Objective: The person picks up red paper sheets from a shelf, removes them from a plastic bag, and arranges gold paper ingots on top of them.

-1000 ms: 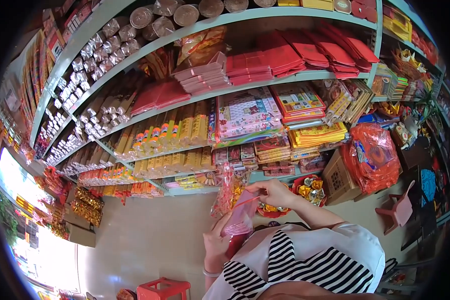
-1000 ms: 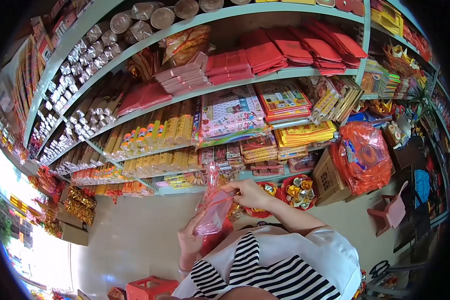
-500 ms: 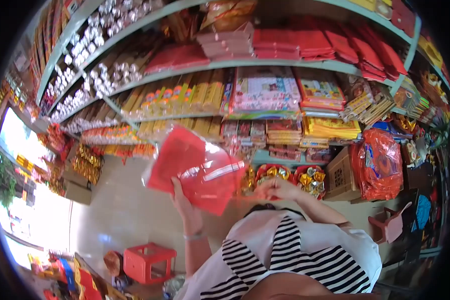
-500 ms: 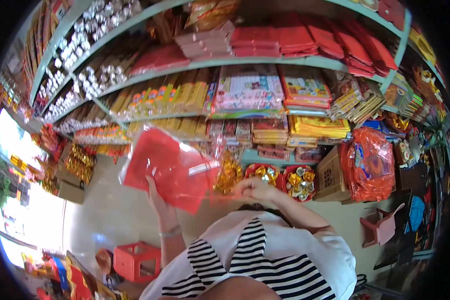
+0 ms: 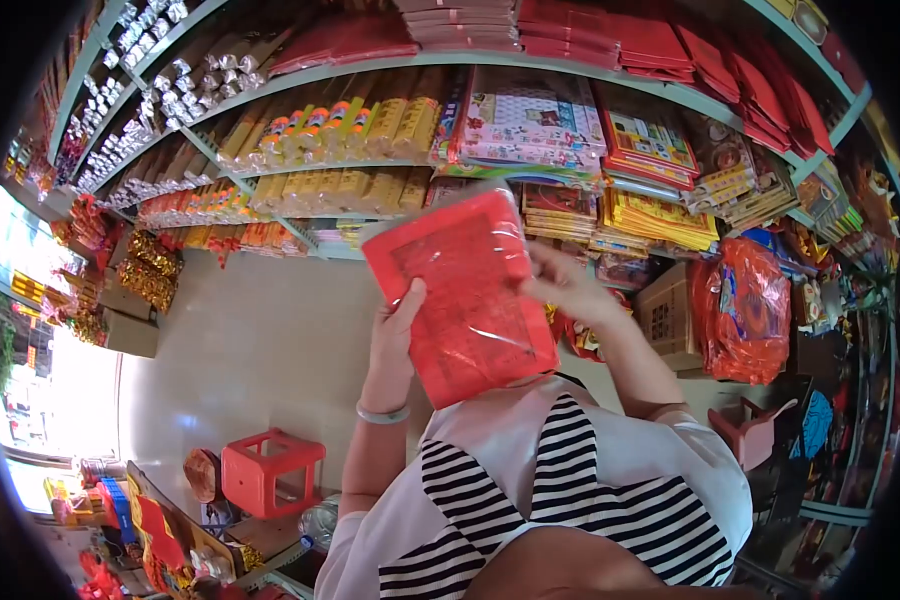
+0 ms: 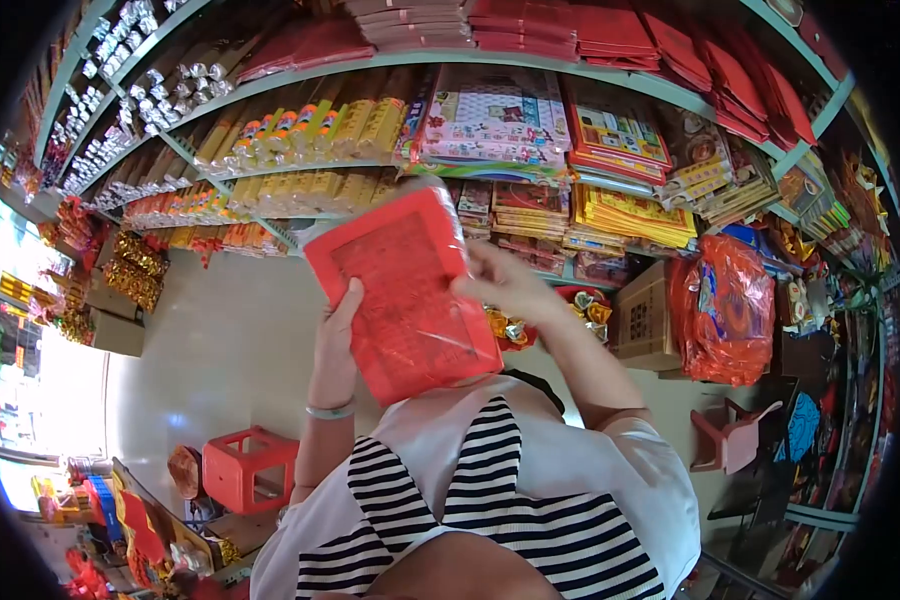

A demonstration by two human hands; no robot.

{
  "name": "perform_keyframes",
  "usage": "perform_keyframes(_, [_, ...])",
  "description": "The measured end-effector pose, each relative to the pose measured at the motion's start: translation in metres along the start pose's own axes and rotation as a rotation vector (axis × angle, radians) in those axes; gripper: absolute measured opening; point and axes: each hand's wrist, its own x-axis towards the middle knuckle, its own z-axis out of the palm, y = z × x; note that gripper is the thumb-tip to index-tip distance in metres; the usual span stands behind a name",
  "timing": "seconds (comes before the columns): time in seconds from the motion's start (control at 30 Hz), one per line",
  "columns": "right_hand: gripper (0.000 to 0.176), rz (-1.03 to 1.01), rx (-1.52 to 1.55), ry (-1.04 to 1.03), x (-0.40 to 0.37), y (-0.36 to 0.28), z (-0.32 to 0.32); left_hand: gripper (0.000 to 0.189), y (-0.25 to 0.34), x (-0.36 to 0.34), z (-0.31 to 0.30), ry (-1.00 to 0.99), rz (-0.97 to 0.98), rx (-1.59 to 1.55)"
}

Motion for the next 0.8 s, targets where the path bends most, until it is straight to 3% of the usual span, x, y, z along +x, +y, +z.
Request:
perform_keyframes(0.17, [0.046, -0.029, 0.048, 0.182, -0.002, -0.003, 0.014, 0.025, -0.019, 0.001, 0.01, -0.056, -0.099, -0.068])
perform_keyframes(0.23, [0.044, -0.06, 0.082, 0.273, 0.002, -0.013, 0.01, 0.026, -0.026, -0.009, 0.008, -0.186, -0.173, -0.049])
perform_keyframes(0.3, [0.036, -0.244, 0.078, 0.377, 0.014, -0.021, -0.003, 0.027, -0.041, -0.014, -0.002, -0.375, -0.253, 0.123])
perform_keyframes(0.4, [0.033, -0.303, 0.053, 0.515, 0.035, -0.05, -0.04, 0.027, -0.053, -0.012, -0.012, -0.51, -0.426, 0.476])
perform_keyframes(0.47, [0.03, -0.428, 0.058, 0.597, 0.058, -0.076, -0.082, 0.026, -0.062, -0.011, -0.014, -0.573, -0.475, 0.437])
perform_keyframes(0.6, [0.03, -0.407, 0.102, 0.71, 0.1, -0.151, -0.162, 0.026, -0.049, -0.005, 0.011, -0.485, -0.452, 0.377])
perform_keyframes(0.73, [0.029, -0.334, 0.109, 0.579, 0.141, -0.189, -0.188, 0.023, -0.05, 0.0, 0.024, -0.401, -0.137, 0.244])
perform_keyframes(0.8, [0.029, -0.347, 0.059, 0.569, 0.152, -0.206, -0.192, 0.021, -0.036, -0.007, 0.032, -0.359, 0.004, 0.338])
